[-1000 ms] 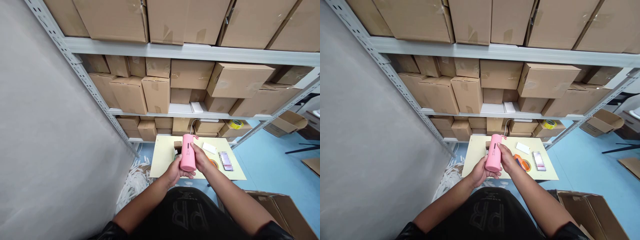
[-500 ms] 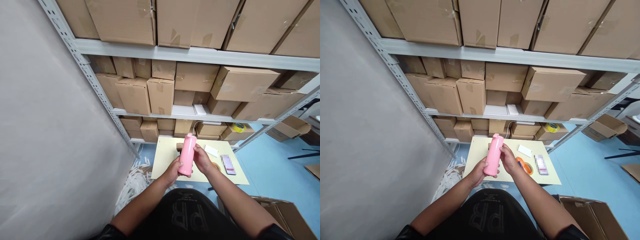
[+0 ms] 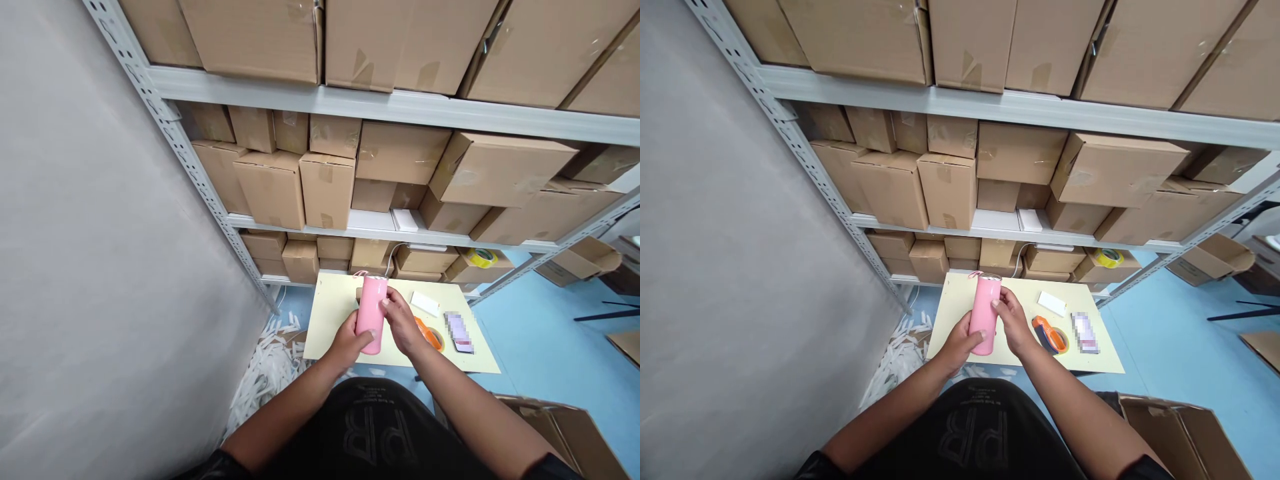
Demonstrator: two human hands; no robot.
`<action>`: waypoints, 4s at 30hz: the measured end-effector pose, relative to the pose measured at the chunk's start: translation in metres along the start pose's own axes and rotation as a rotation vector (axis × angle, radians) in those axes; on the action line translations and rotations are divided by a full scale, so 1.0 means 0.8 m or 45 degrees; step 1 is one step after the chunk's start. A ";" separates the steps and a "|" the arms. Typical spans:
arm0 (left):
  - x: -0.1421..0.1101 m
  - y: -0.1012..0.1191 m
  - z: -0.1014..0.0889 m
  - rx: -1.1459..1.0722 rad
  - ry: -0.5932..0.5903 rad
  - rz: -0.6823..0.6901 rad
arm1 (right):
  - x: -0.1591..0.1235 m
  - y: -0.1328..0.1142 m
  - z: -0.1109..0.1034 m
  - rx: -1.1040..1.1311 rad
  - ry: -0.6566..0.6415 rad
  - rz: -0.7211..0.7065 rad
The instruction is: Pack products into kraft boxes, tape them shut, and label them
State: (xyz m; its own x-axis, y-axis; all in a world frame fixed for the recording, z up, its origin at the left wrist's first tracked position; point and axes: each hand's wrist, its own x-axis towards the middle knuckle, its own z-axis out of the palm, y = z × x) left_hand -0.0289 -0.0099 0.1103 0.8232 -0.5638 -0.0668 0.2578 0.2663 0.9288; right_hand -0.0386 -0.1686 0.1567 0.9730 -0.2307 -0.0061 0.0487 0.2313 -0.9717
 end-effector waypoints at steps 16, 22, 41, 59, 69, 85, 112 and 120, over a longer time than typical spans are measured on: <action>0.027 -0.002 0.010 -0.177 -0.112 -0.173 | 0.033 0.004 -0.047 -0.113 0.162 0.019; 0.052 -0.028 0.024 0.088 -0.151 -0.079 | 0.045 -0.018 -0.093 -0.118 -0.108 0.194; 0.131 -0.064 -0.002 1.695 0.551 -0.459 | 0.158 0.017 -0.169 -0.171 -0.024 -0.020; 0.125 -0.112 -0.032 0.601 0.888 -0.565 | 0.143 0.103 -0.128 -1.016 -0.556 -0.291; 0.119 -0.117 -0.028 0.476 0.835 -0.521 | 0.120 0.146 -0.121 -1.630 -0.640 -0.517; 0.109 -0.125 -0.037 0.491 0.702 -0.481 | 0.088 0.158 -0.149 -1.642 -0.486 -0.532; 0.165 -0.082 -0.076 1.151 0.381 -0.073 | 0.070 0.198 -0.148 -1.476 -0.453 -0.452; 0.147 -0.086 -0.071 1.112 0.248 0.059 | 0.084 0.203 -0.130 -1.314 -0.255 -0.178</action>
State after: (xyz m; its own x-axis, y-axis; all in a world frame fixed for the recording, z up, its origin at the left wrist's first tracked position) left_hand 0.0791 -0.0502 0.0179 0.9149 -0.4036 -0.0096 -0.1890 -0.4492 0.8732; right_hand 0.0112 -0.2451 -0.0261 0.9976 -0.0116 0.0689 0.0394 -0.7216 -0.6912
